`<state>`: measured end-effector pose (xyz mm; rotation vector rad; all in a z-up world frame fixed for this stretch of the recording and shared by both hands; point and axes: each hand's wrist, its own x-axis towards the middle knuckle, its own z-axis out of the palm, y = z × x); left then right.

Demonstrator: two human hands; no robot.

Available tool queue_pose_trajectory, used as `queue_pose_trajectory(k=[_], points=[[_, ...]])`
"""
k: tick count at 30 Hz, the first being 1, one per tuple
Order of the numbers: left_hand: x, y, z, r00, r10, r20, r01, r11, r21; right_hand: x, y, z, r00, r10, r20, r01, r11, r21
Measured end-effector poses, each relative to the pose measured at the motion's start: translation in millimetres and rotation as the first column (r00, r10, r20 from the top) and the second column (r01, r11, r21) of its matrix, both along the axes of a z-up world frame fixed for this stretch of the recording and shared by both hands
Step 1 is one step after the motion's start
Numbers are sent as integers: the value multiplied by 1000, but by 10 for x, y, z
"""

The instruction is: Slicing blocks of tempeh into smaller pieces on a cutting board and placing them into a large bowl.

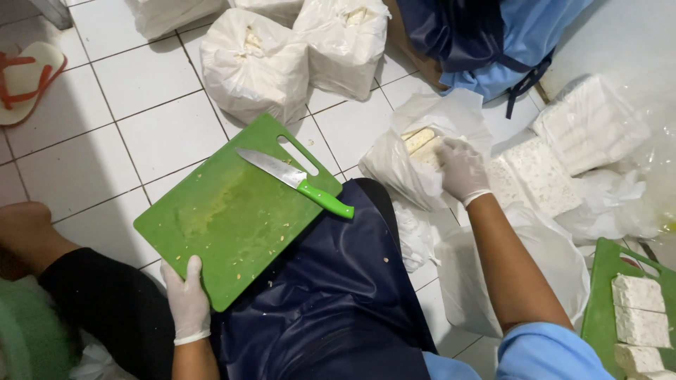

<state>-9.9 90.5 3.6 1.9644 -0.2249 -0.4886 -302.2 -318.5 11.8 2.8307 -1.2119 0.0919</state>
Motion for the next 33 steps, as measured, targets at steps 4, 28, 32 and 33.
queue_pose_trajectory(k=[4,28,32,33], points=[[8,19,-38,1000,-5,15,5,1000,-29,97,-30,-101,993,66,-102,-59,996,69],[-20,-66,258,997,-20,-80,26,997,76,441,-103,214,974,130,-184,-49,919,392],[1,-21,156,994,8,-106,-4,999,36,148,-479,451,999,-38,28,27,946,323],[2,-12,119,997,2,-78,-2,1000,0,24,-589,470,976,-158,149,103,941,321]])
